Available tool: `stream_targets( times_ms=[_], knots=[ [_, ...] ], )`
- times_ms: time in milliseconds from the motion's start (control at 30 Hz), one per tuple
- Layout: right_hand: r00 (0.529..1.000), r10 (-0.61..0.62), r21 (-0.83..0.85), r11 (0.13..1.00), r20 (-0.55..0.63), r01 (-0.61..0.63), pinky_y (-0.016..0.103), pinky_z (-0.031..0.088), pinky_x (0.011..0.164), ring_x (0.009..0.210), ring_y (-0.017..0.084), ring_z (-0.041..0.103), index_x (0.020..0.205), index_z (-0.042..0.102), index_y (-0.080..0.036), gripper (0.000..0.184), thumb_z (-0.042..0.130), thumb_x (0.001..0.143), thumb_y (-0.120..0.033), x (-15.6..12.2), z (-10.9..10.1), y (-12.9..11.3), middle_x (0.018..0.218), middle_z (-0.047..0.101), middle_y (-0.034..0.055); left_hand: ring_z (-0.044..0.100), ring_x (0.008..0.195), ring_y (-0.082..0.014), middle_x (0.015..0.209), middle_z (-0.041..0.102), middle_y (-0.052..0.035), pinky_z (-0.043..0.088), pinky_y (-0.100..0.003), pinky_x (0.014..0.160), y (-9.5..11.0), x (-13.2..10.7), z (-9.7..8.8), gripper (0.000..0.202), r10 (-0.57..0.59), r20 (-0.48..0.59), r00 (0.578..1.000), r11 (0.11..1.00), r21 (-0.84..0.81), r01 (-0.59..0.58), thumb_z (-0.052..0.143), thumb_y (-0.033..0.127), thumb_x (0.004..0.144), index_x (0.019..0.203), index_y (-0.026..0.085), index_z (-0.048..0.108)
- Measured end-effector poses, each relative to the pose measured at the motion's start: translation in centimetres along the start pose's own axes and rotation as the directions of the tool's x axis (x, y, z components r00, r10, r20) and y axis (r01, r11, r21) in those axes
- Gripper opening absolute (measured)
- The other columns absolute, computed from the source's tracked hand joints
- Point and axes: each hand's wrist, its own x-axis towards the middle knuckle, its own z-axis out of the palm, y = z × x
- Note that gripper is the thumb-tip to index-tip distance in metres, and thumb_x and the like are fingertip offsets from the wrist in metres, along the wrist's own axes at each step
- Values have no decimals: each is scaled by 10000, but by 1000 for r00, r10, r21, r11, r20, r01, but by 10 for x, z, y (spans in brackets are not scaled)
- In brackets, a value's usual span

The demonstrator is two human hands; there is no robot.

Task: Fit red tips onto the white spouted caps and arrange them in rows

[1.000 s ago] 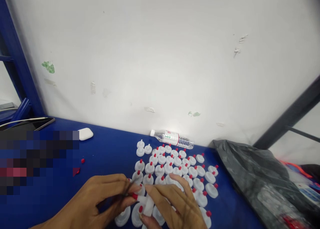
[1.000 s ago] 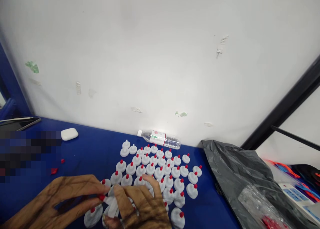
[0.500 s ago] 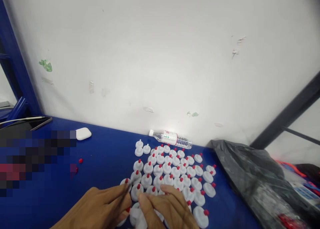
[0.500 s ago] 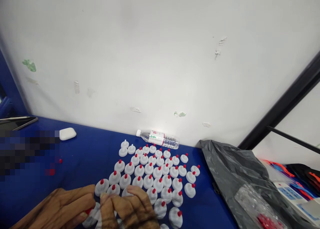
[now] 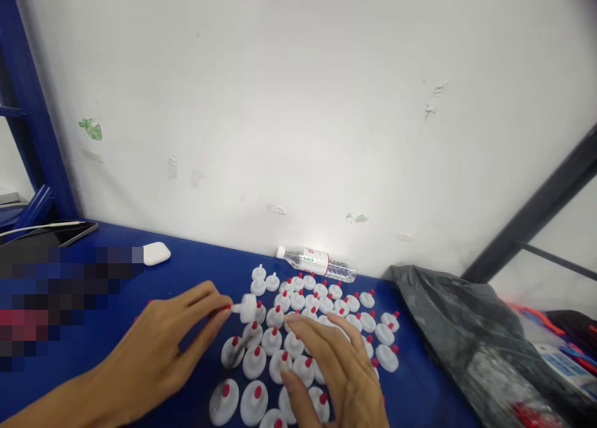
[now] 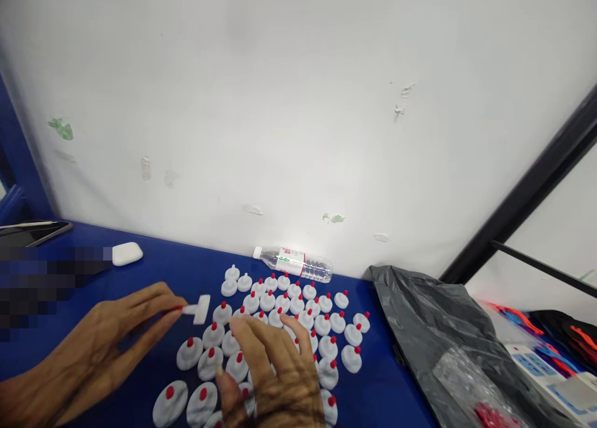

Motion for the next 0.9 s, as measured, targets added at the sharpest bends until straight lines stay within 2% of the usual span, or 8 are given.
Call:
stream_targets(
  times_ms=[200,333,433,500,600,667,800,900],
  knots=[
    [997,-27,30,999,72,25,452,772,992,917,229,897,1363,726,-307,324,619,1063,-243,0,-13,8,1185,885,-38,732,714,-165,1079,738,27,491,-320,636,-22,6,4,376,-150,68,986,988,28,149,439,499,1218,1210,343,781],
    [998,-34,30,999,57,32,457,772,993,893,232,896,1331,734,-305,330,605,1043,-209,3,-16,7,1154,886,-43,784,864,-192,1141,752,10,556,-331,802,-19,3,17,381,-231,196,953,970,-32,242,426,467,1191,1184,344,787],
    [997,-33,44,999,66,31,452,770,1006,878,231,894,1329,734,-292,345,599,1031,-181,4,-14,5,1145,886,-30,780,895,-224,1164,780,-19,561,-351,826,-17,0,23,377,-249,266,931,950,-119,288,475,529,1183,1176,343,803],
    [1000,4,63,998,17,-5,444,760,1034,843,222,887,1298,743,-294,332,587,1027,-183,2,-7,2,1109,884,-28,776,918,-244,1157,801,-33,567,-354,824,-18,-1,25,391,-218,275,936,943,-188,275,472,529,1189,1160,340,813],
    [984,104,113,990,-144,-88,435,738,1088,768,190,864,1210,764,-300,311,538,1023,-196,0,6,-4,1027,868,-40,788,1018,-255,1155,825,-33,592,-347,907,-23,2,25,424,-160,214,964,944,-252,212,382,371,1187,1185,334,805],
    [979,118,136,986,-169,-95,403,734,1089,752,166,855,1183,771,-287,305,523,1032,-192,2,9,-6,1005,861,-41,789,1032,-266,1174,827,-48,600,-367,939,-29,13,25,426,-174,178,969,959,-195,208,374,352,1165,1248,311,790],
    [993,16,124,992,-119,-1,253,718,982,757,125,856,1132,802,-251,327,499,1072,-144,17,-3,-3,972,860,-35,749,814,-294,1174,817,-104,597,-459,856,-32,56,29,489,-234,214,948,969,-28,245,474,531,1094,1355,268,794],
    [990,-39,75,996,-132,49,252,710,984,719,107,841,1061,820,-237,358,485,1048,-109,27,-13,0,916,847,-30,742,785,-315,1088,835,-99,572,-465,828,-24,84,37,429,-253,244,936,965,-2,262,571,511,1009,1232,274,851]
  ],
)
